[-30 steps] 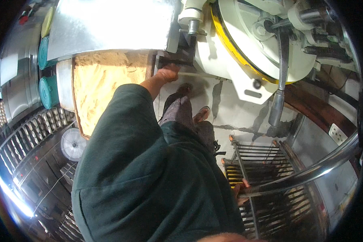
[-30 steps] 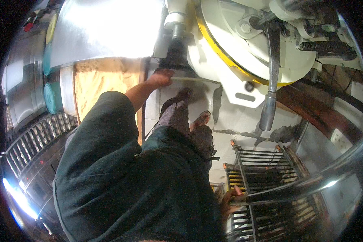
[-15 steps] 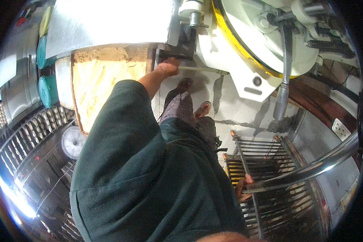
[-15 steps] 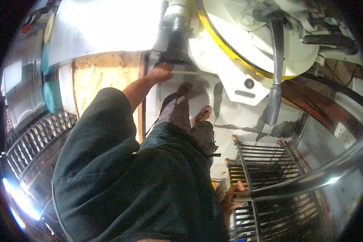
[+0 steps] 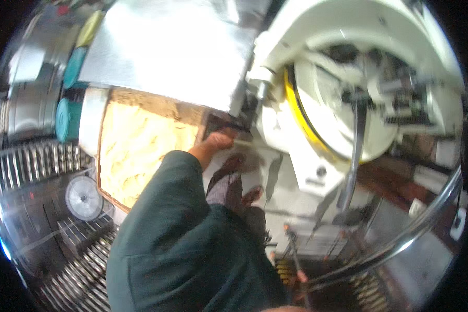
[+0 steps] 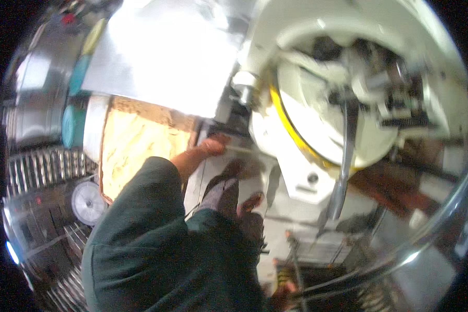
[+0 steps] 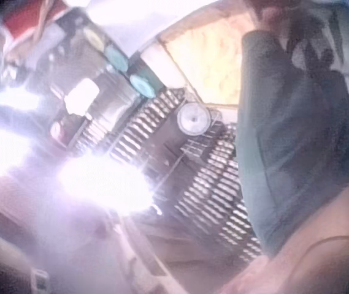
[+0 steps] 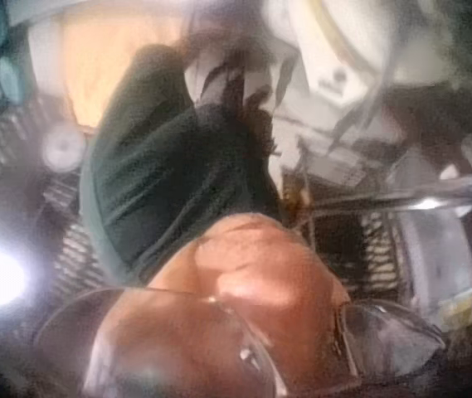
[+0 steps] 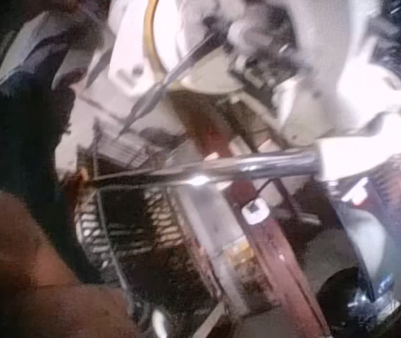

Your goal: The person uses a mechanical dough divider to portion dough, sprays water on a tray of dough balls, and then coats individual dough balls in flour or crumbs before placing them onto a baking sheet.

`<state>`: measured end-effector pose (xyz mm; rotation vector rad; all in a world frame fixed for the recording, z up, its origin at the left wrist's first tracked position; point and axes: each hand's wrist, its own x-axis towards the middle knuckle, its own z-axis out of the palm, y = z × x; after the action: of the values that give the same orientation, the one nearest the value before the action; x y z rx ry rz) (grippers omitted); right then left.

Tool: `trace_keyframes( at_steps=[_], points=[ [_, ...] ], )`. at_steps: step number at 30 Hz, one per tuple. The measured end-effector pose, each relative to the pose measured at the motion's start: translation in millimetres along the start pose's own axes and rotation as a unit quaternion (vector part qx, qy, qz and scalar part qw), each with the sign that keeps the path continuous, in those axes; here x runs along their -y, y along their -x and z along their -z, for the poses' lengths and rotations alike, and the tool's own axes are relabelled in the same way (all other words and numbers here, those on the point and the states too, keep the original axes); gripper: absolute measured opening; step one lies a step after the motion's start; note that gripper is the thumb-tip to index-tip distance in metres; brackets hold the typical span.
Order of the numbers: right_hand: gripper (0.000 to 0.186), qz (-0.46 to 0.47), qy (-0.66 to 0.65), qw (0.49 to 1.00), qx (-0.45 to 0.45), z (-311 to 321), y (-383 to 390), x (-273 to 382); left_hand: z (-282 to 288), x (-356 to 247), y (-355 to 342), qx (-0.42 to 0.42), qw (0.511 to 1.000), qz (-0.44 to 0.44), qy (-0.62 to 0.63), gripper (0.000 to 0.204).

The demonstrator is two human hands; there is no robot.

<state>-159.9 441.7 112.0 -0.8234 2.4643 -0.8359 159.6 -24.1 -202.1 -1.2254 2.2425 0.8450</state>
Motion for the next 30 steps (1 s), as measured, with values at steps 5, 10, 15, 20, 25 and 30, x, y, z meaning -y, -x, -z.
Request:
trace_keyframes(
  at_steps=[5, 10, 15, 20, 25, 30],
  points=[
    [0.026, 0.038, -0.003, 0.999, 0.016, -31.7, -32.3, -7.1, 16.2, -6.1, 22.4, -0.053, 0.998, -0.021, 0.002, 0.037],
    [0.028, 0.061, -0.004, 0.997, 0.036, -37.3, -53.3, -11.2, 31.4, -21.1, 37.5, -0.043, 0.999, 0.018, -0.018, 0.032],
    [0.029, 0.066, -0.005, 0.997, 0.043, -35.4, -59.2, -14.1, 8.4, -13.4, 33.1, -0.146, 0.989, 0.003, -0.031, 0.027],
    [0.031, 0.066, -0.007, 0.997, 0.048, -30.6, -58.7, -15.5, 10.1, -4.2, 23.3, -0.102, 0.994, -0.009, -0.037, 0.038],
    [0.033, 0.058, 0.000, 0.997, 0.049, -22.3, -56.1, -18.3, 15.3, -17.4, 32.3, -0.137, 0.990, -0.001, -0.018, 0.029],
    [0.034, 0.059, 0.018, 0.996, 0.061, -6.9, -52.0, -17.9, 22.7, -20.1, 36.3, -0.132, 0.991, -0.021, -0.022, 0.030]
  ],
)
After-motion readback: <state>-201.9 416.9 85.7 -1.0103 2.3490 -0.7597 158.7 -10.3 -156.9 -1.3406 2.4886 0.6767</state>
